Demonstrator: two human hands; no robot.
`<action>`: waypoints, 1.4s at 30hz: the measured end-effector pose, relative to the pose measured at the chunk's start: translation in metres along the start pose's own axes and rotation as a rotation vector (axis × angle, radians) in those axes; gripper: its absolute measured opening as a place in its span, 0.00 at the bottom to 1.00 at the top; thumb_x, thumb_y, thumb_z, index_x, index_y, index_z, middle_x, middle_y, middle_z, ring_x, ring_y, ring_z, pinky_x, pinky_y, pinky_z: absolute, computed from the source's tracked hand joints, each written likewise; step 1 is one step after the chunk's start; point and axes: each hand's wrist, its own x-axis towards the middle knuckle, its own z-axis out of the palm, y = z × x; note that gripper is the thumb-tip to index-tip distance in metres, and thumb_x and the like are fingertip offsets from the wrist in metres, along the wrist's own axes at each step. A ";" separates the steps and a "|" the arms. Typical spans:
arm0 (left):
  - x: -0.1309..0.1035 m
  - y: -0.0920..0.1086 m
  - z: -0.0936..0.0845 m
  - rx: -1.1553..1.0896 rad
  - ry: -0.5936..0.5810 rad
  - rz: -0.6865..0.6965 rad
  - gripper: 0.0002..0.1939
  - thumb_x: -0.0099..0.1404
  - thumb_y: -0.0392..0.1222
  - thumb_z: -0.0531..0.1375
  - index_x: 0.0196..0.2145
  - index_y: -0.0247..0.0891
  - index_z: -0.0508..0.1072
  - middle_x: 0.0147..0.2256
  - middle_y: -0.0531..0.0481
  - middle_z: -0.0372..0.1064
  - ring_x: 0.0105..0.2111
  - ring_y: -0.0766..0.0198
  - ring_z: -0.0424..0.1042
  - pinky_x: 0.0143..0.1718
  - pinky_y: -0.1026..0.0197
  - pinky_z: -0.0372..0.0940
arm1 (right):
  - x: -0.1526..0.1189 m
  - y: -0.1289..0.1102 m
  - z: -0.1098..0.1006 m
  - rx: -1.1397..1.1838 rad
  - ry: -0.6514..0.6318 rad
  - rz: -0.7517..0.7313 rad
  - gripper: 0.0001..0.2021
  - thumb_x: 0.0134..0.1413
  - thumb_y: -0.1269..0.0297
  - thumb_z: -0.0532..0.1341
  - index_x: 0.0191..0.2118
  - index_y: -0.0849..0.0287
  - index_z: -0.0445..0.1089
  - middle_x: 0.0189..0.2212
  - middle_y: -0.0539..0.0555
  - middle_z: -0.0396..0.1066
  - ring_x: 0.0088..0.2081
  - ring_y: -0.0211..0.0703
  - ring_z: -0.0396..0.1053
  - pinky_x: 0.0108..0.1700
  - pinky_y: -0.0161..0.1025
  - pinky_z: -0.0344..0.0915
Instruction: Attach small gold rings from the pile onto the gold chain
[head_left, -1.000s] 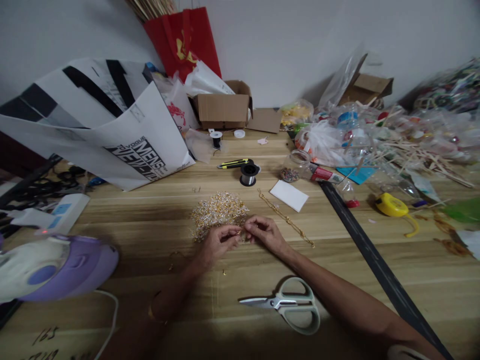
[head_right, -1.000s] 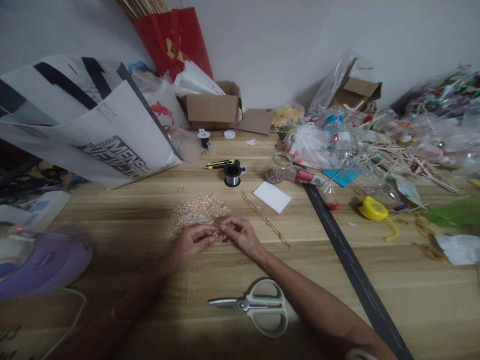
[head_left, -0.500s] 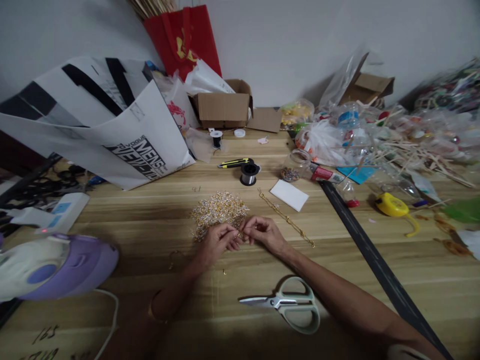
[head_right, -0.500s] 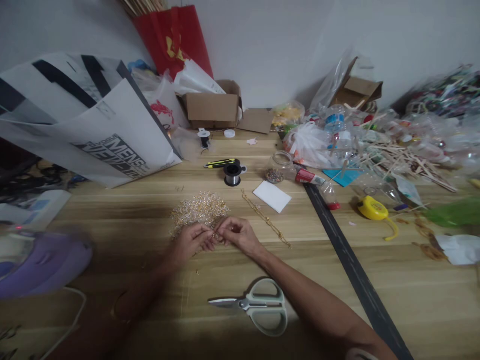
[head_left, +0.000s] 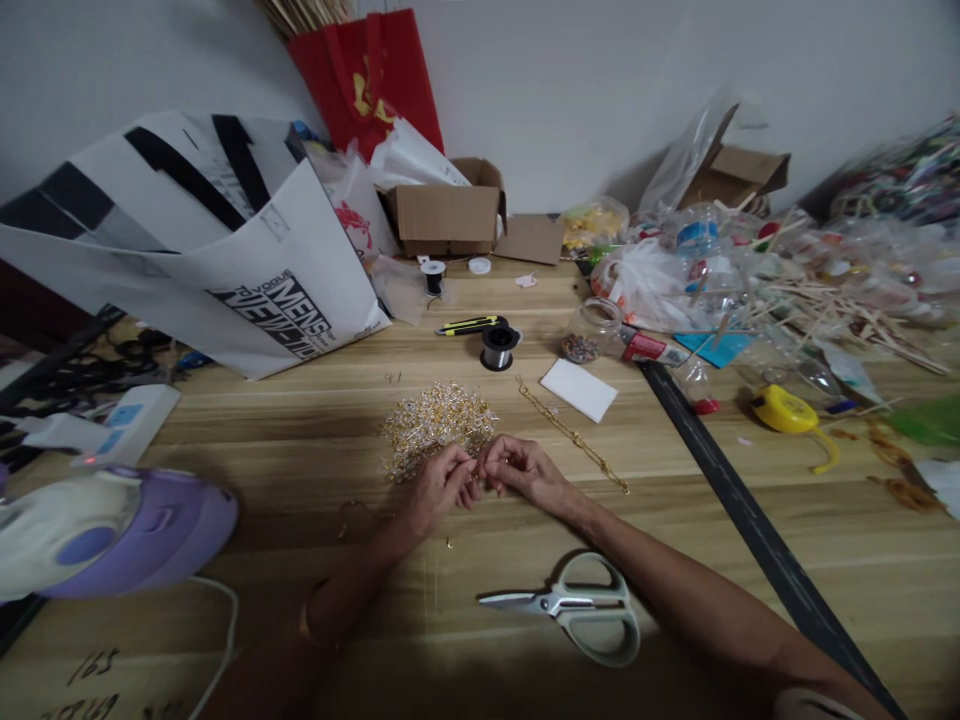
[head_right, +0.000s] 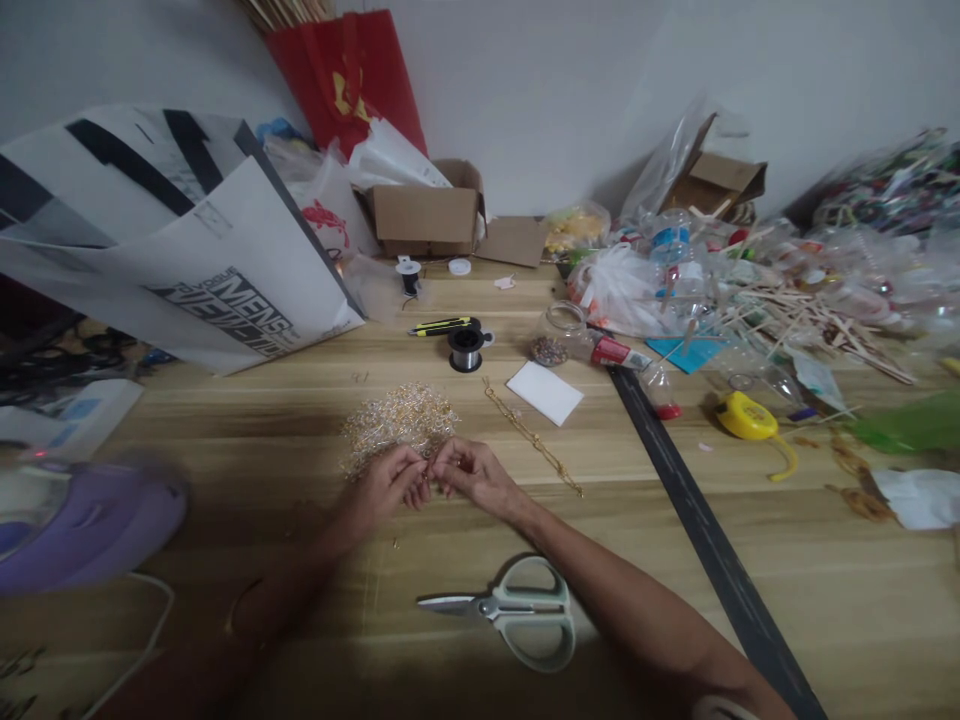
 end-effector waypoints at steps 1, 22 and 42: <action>0.000 0.000 -0.001 -0.005 -0.007 -0.004 0.14 0.60 0.50 0.54 0.26 0.35 0.63 0.17 0.55 0.65 0.15 0.70 0.65 0.17 0.68 0.62 | 0.000 0.000 0.001 -0.029 0.008 -0.017 0.16 0.52 0.51 0.59 0.29 0.61 0.63 0.26 0.51 0.65 0.24 0.33 0.60 0.25 0.31 0.61; -0.005 0.005 -0.005 0.235 -0.227 -0.015 0.13 0.61 0.44 0.53 0.22 0.35 0.64 0.17 0.55 0.62 0.16 0.71 0.60 0.18 0.69 0.55 | -0.009 0.012 -0.002 -1.075 -0.095 -0.548 0.06 0.62 0.70 0.47 0.41 0.60 0.58 0.37 0.61 0.68 0.40 0.44 0.67 0.39 0.39 0.65; -0.002 0.004 -0.007 0.018 -0.164 -0.068 0.11 0.57 0.44 0.58 0.33 0.34 0.67 0.18 0.55 0.66 0.16 0.73 0.62 0.15 0.72 0.56 | -0.006 0.013 -0.005 -0.886 0.101 -0.401 0.06 0.61 0.67 0.49 0.37 0.59 0.61 0.26 0.53 0.65 0.27 0.39 0.63 0.31 0.34 0.59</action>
